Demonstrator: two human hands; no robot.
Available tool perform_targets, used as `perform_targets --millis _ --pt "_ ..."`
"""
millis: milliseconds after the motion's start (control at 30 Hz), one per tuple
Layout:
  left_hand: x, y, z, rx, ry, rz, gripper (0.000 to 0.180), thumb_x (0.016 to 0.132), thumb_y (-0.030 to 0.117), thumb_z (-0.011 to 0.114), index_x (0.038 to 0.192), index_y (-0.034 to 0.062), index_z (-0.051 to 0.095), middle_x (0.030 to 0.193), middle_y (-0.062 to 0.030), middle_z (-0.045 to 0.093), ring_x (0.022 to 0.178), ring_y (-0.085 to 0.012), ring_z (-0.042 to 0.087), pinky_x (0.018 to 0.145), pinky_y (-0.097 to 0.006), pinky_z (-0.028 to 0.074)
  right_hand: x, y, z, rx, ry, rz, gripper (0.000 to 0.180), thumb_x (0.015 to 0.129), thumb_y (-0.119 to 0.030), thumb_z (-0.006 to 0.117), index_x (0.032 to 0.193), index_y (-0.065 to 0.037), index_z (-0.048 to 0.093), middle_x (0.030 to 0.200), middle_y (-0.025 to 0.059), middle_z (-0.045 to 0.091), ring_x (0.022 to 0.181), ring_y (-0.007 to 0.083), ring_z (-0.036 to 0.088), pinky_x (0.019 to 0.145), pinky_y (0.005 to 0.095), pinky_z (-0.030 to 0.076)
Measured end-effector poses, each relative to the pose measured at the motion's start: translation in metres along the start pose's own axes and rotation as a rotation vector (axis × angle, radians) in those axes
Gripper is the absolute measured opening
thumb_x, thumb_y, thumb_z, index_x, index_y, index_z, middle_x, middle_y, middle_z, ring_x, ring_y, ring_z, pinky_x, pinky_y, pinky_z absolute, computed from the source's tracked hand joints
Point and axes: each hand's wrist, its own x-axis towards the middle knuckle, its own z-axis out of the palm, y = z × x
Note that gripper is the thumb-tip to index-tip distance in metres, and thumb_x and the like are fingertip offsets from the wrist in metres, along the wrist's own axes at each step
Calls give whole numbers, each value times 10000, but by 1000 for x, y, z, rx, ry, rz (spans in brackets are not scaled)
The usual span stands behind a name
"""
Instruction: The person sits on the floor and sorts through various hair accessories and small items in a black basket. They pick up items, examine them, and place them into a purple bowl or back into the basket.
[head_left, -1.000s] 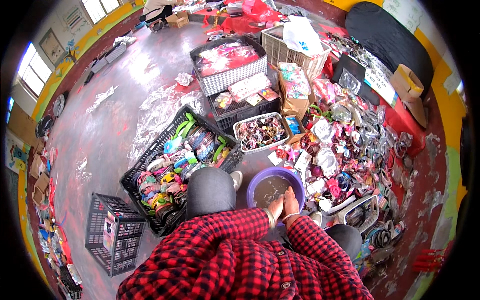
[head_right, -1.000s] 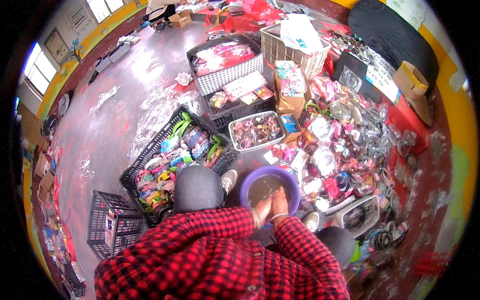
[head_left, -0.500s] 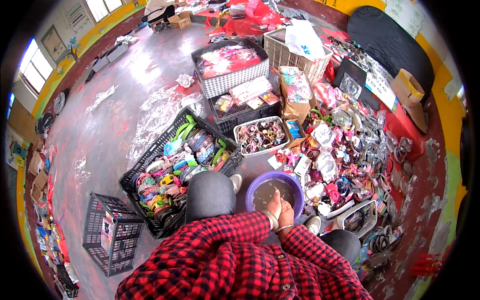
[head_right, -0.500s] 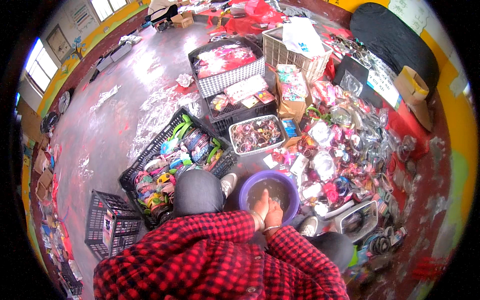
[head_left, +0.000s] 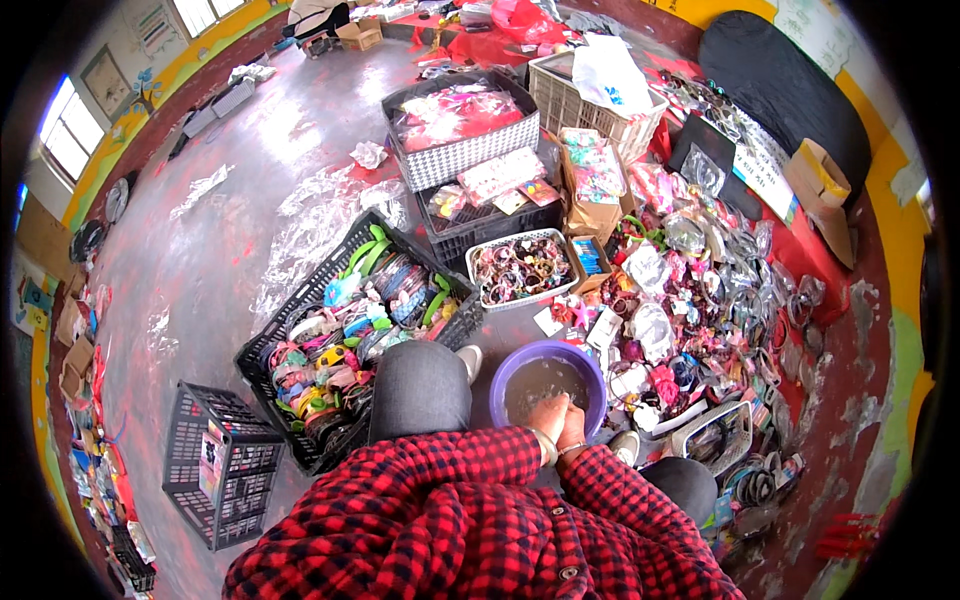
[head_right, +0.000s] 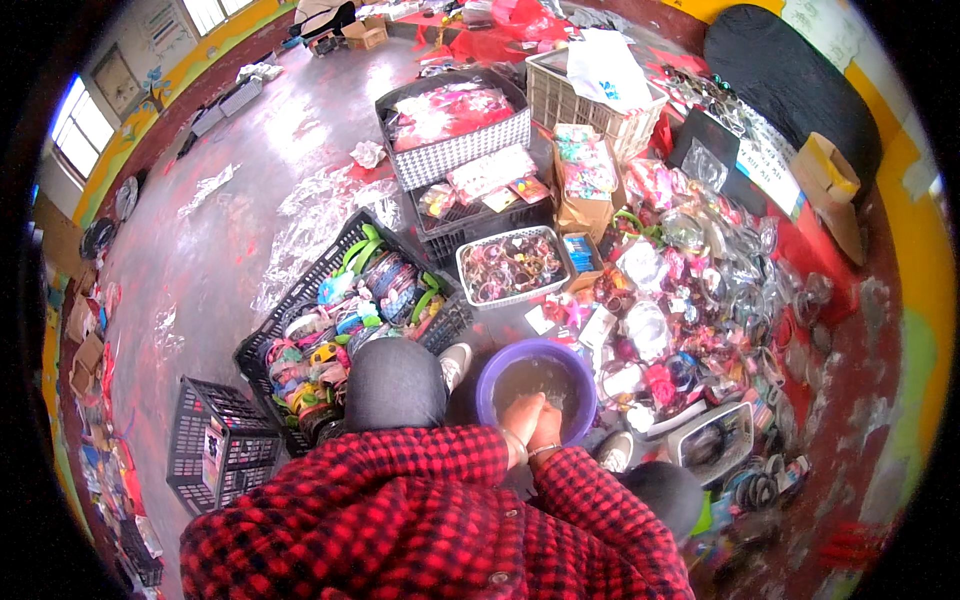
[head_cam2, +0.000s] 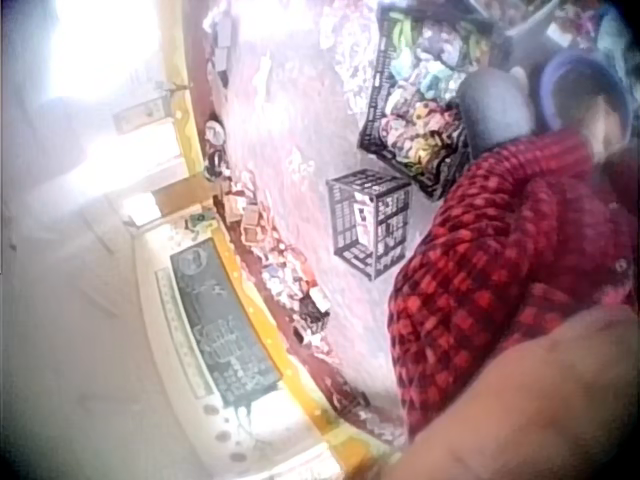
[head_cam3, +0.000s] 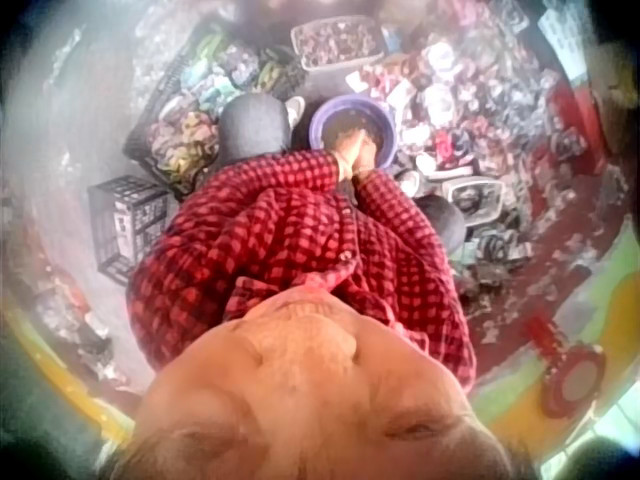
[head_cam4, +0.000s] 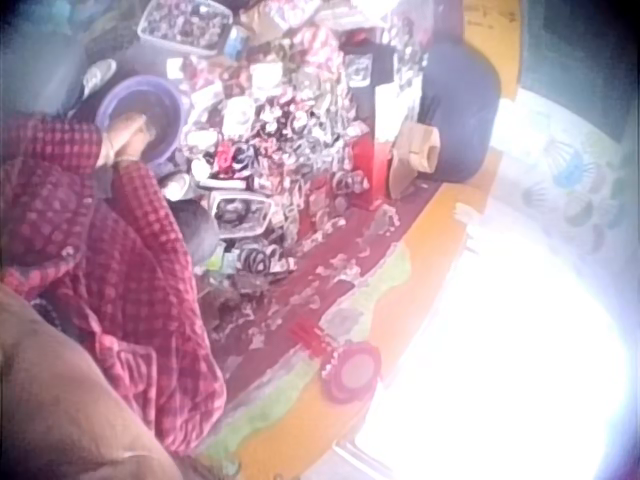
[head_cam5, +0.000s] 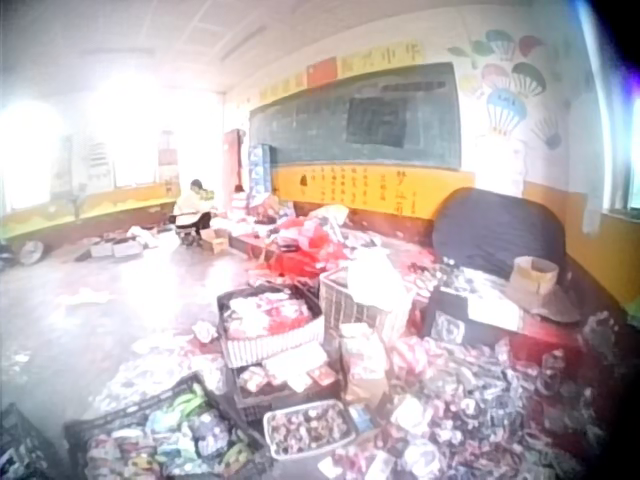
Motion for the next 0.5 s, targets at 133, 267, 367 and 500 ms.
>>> perform_targets --millis 133,267,367,500 --pt "-31 57 -16 -309 -36 -171 380 832 330 436 913 0 608 925 -158 605 869 -255 560 794 -356 406 21 22 -21 41 29 42 136 824 -89 514 830 8 607 771 87 604 656 182 571 591 316 465" --pt "-8 22 -9 -186 -54 -192 373 827 313 437 923 -5 606 935 -164 605 878 -256 562 794 -353 407 12 6 -6 -255 67 12 140 797 -105 566 769 24 612 705 51 624 621 120 573 542 273 447" --pt "-6 21 -3 -223 1 -289 389 831 327 430 930 -7 606 944 -167 603 890 -257 561 800 -351 404 13 9 -8 -190 69 21 146 792 -116 570 749 17 613 702 70 633 613 124 577 539 278 448" --pt "-11 38 -14 -99 -62 -284 424 841 359 415 954 -4 605 991 -171 594 939 -261 551 819 -350 396 15 9 -13 -603 11 -160 143 786 -115 568 753 17 612 711 91 638 617 127 582 549 282 452"
